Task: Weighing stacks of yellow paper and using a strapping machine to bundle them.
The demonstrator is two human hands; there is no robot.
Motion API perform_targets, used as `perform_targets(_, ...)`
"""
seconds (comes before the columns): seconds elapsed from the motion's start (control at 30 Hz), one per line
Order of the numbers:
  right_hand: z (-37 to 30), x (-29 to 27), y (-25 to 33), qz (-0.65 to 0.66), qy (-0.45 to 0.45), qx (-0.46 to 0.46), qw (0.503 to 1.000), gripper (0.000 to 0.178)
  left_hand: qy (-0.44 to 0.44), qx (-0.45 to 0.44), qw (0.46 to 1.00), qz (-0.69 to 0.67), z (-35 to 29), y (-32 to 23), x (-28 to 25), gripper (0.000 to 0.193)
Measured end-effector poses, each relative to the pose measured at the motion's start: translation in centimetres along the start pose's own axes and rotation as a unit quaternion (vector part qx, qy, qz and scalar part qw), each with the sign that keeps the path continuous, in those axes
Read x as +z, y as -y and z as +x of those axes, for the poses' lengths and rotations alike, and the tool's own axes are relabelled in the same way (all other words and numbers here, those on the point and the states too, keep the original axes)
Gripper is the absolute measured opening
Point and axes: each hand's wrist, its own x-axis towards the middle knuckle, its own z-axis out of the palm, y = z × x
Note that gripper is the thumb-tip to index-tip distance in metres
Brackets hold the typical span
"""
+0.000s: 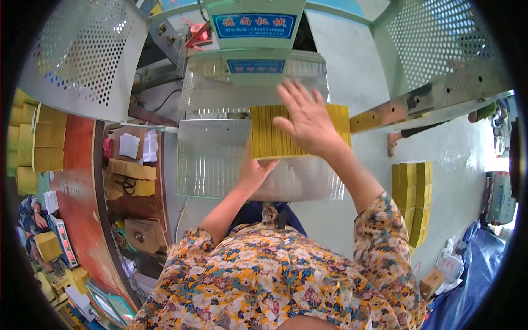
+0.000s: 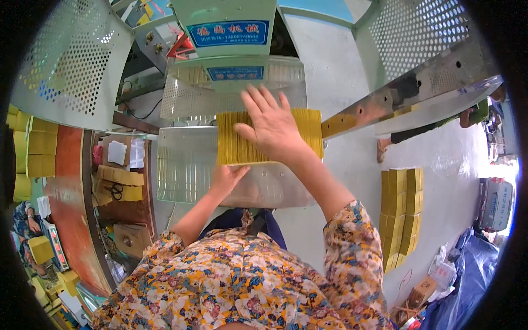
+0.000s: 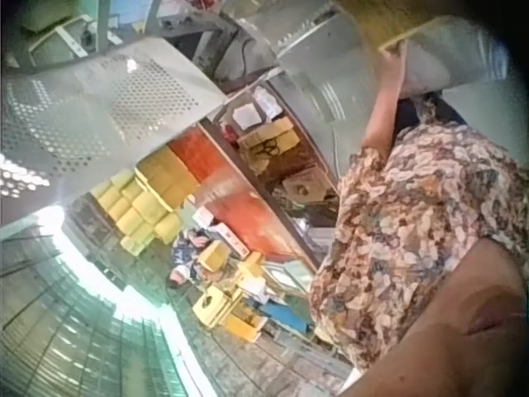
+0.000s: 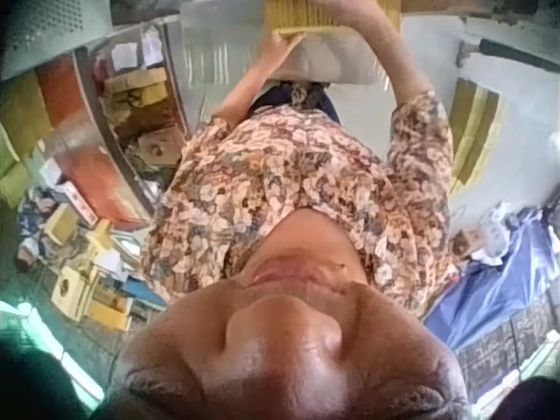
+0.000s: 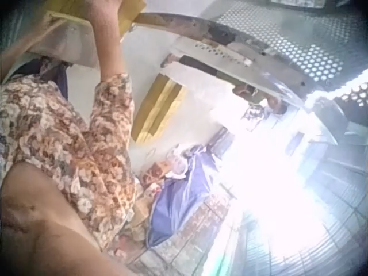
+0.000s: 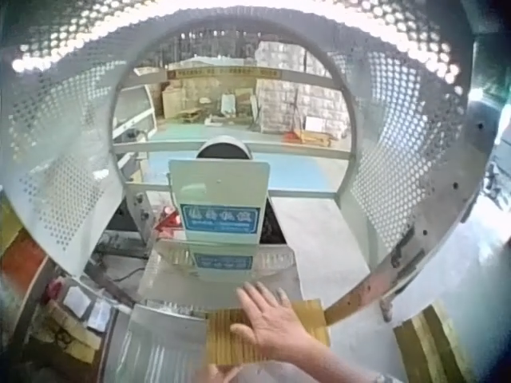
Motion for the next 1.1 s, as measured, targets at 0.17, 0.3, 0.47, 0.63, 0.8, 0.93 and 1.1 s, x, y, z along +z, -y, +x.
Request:
perform_targets(0.17,1.6,0.5,3.5,0.002,-0.070,-0.066,0.995,0.070,-0.007,-0.008,0.996,-0.093,-0.4,0.3,1.6,0.039)
perform_targets(0.3,1.7,3.2,4.0,0.040,0.023,-0.052,0.998,0.069,0.055,-0.003,0.997,0.047,1.6,-0.2,-0.5,0.051)
perform_targets(0.47,1.5,-0.8,3.6,0.033,-0.088,-0.013,0.996,0.070,0.063,-0.079,0.994,-0.031,-0.1,-1.7,-0.8,0.037)
perform_targets(0.63,1.2,1.3,1.9,0.043,0.040,0.021,0.998,0.071,0.055,-0.088,0.986,-0.132,1.1,-2.8,-0.4,0.029)
perform_targets(0.8,-0.3,0.1,-1.3,0.008,-0.055,0.065,0.996,0.068,0.064,-0.045,0.996,-0.049,0.5,-1.9,-0.3,0.027)
perform_targets(0.93,-1.6,1.8,-2.0,0.025,-0.015,0.062,0.998,0.063,0.037,-0.086,0.985,-0.144,0.5,-2.2,0.2,0.026)
perform_targets(1.1,-8.3,-3.0,-0.7,0.235,-0.208,0.077,0.946,0.041,0.069,-0.136,0.984,-0.096,0.1,-1.1,-1.6,0.029)
